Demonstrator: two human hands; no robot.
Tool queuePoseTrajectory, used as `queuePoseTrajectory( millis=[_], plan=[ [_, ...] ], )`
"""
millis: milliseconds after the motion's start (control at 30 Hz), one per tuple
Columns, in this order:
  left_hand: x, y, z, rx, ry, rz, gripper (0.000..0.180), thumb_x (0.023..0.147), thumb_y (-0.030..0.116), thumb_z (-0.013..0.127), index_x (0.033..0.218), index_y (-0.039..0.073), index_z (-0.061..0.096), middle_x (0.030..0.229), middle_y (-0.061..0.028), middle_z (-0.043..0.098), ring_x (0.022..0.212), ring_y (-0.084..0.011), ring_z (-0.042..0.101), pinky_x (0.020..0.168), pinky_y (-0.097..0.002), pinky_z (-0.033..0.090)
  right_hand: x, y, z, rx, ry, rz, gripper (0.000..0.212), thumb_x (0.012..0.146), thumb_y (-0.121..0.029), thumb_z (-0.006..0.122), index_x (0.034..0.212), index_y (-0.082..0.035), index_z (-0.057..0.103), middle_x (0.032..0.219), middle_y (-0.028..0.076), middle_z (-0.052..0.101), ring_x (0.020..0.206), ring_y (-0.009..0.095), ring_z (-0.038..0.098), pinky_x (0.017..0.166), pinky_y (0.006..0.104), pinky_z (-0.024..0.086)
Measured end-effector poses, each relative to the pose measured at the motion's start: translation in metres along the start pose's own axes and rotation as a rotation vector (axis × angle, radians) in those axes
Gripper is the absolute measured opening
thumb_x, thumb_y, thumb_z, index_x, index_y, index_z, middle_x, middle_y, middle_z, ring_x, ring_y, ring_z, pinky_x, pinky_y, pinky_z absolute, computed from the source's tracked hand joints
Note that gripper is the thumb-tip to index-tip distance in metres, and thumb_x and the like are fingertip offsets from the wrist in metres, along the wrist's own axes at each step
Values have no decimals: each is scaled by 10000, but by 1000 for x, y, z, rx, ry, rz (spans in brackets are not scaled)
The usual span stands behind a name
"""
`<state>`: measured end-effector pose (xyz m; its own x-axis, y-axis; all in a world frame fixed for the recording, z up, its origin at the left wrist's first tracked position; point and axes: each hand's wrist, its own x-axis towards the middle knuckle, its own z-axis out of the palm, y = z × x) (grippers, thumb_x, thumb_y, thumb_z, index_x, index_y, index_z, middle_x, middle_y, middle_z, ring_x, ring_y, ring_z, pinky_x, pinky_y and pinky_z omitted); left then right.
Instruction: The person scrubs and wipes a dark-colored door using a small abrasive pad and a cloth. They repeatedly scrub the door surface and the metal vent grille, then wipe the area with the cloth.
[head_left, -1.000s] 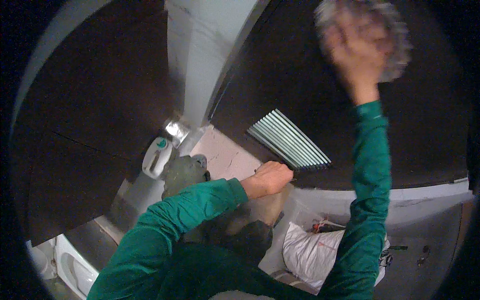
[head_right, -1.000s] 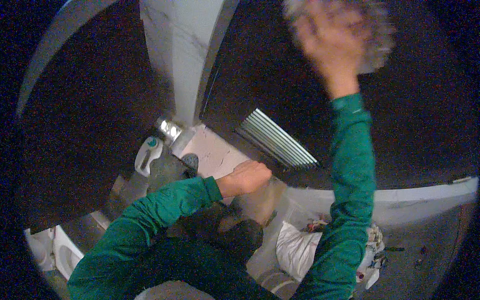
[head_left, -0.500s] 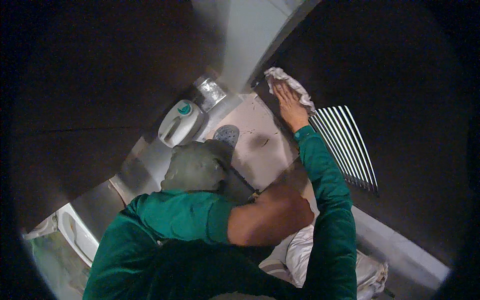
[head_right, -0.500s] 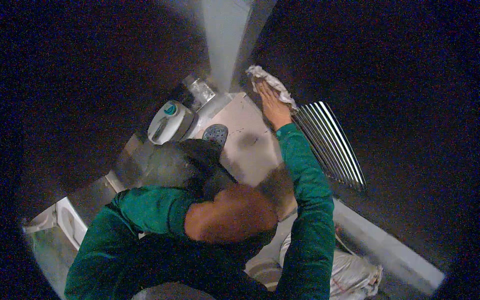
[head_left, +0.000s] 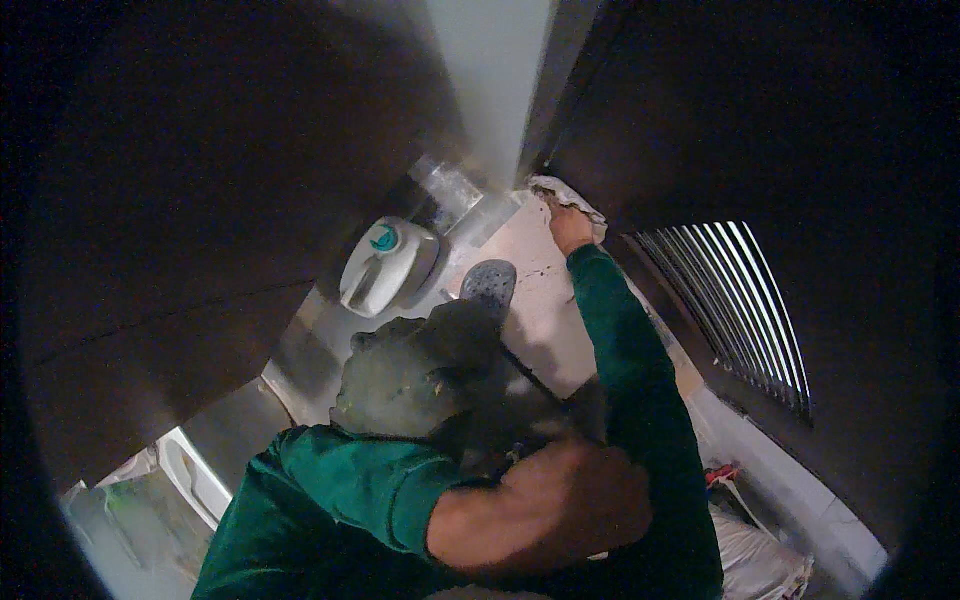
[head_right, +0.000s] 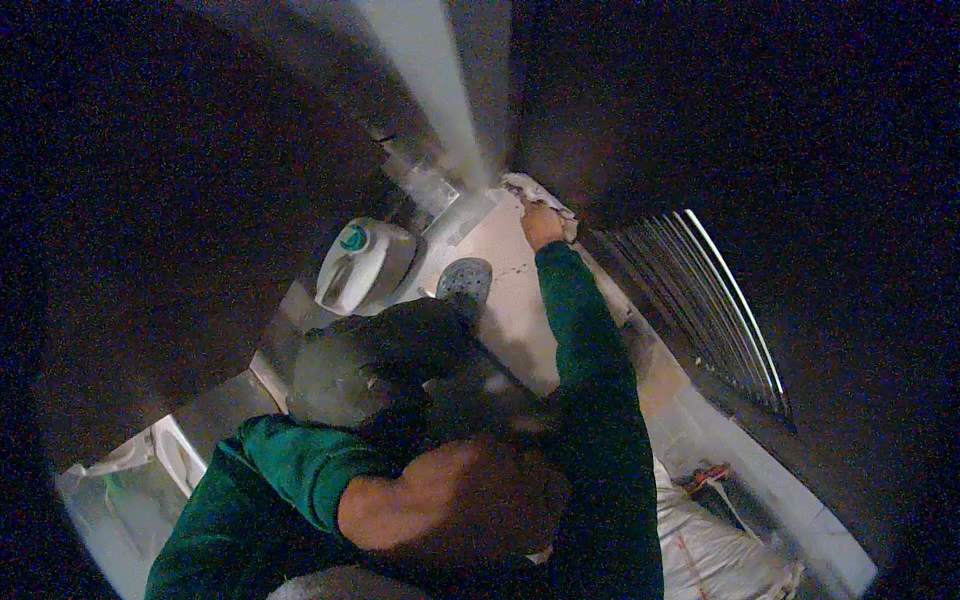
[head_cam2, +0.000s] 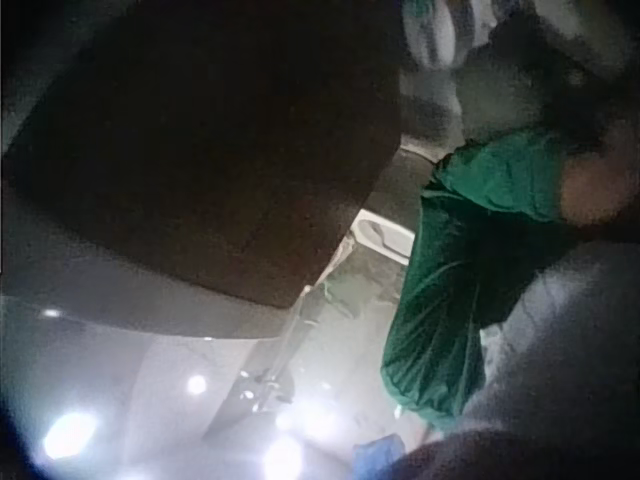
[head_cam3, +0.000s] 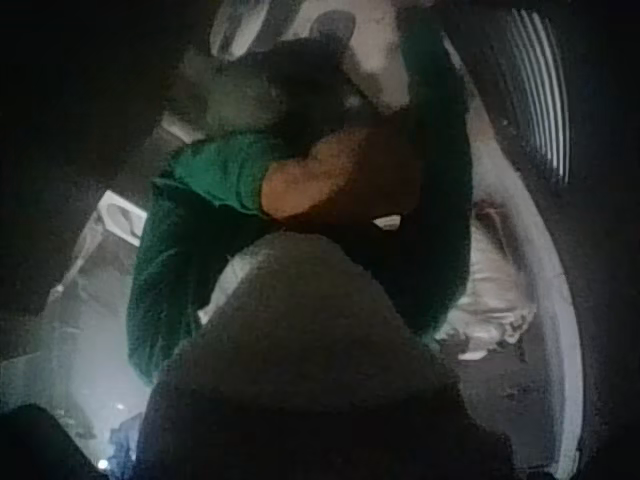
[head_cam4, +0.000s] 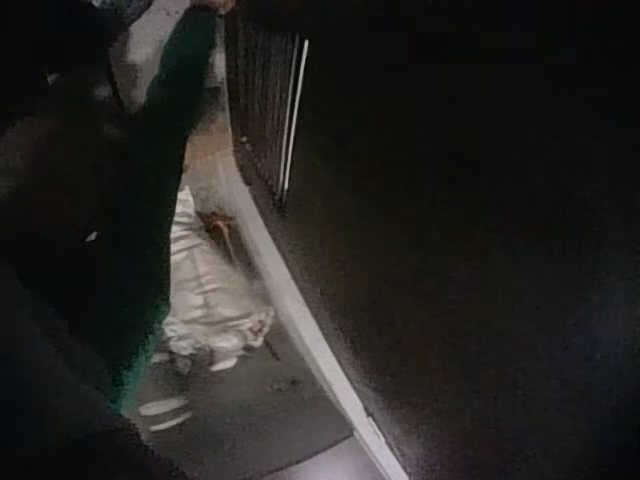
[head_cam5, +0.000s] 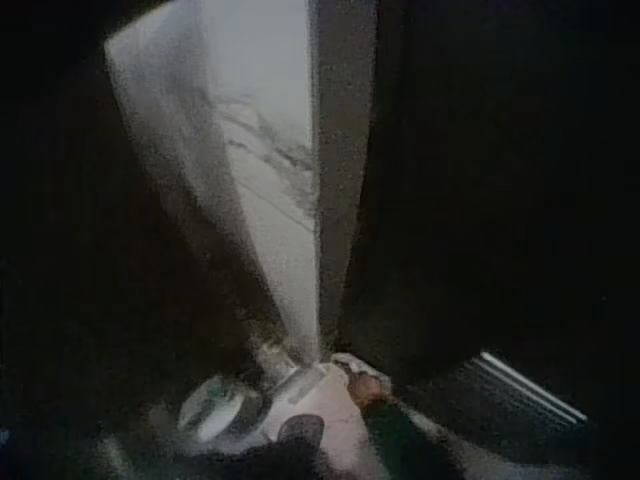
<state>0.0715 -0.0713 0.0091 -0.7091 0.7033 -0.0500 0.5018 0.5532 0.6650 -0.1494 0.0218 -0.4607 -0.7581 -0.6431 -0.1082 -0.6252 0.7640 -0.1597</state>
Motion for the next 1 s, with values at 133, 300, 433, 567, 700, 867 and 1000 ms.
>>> queuePoseTrajectory(
  millis=[133,300,433,567,700,867,1000],
  plan=[
    [1,3,2,-129,-37,-22,91,752,160,629,770,81,669,685,-126,654,611,-287,671,469,-438,525,-52,24,8,-350,-245,-119,391,914,-123,519,1257,32,624,1337,147,605,1006,254,682,825,410,556],
    [-1,-14,7,-171,150,216,120,825,151,570,867,88,662,681,-111,625,584,-293,650,472,-441,507,-217,89,-13,-39,-366,306,394,901,-132,525,1281,-65,601,1331,121,604,1144,262,616,896,453,531],
    [4,-9,11,-98,56,205,97,737,115,626,801,72,685,709,-120,650,641,-305,676,495,-437,515,-338,109,-58,-144,-424,460,397,885,-135,533,1277,-122,592,1325,94,600,1250,274,560,969,481,501],
    [20,-2,13,115,-209,241,50,699,95,653,732,61,669,692,-147,660,623,-332,675,508,-437,525,-406,61,-84,-424,208,542,386,895,-193,560,1264,-83,596,1303,104,599,1234,292,562,1017,424,468],
    [20,6,19,108,-152,225,119,743,124,656,820,34,667,706,-172,664,650,-363,674,544,-451,537,-415,34,-78,628,1165,1044,499,985,-395,521,1284,-3,594,1202,151,648,1148,310,597,996,398,458],
    [20,8,22,54,-195,153,217,846,250,670,899,39,663,713,-164,652,628,-369,650,526,-466,511,-350,63,-62,955,1406,1113,395,969,-215,539,1286,13,594,1190,165,648,1053,268,621,926,389,484],
    [26,3,15,72,-169,89,244,860,278,672,876,36,651,651,-169,627,604,-387,641,533,-481,510,-261,49,-53,1325,1415,1273,368,949,-174,531,1270,-12,612,1172,178,633,1030,304,616,919,420,486]
  ],
)
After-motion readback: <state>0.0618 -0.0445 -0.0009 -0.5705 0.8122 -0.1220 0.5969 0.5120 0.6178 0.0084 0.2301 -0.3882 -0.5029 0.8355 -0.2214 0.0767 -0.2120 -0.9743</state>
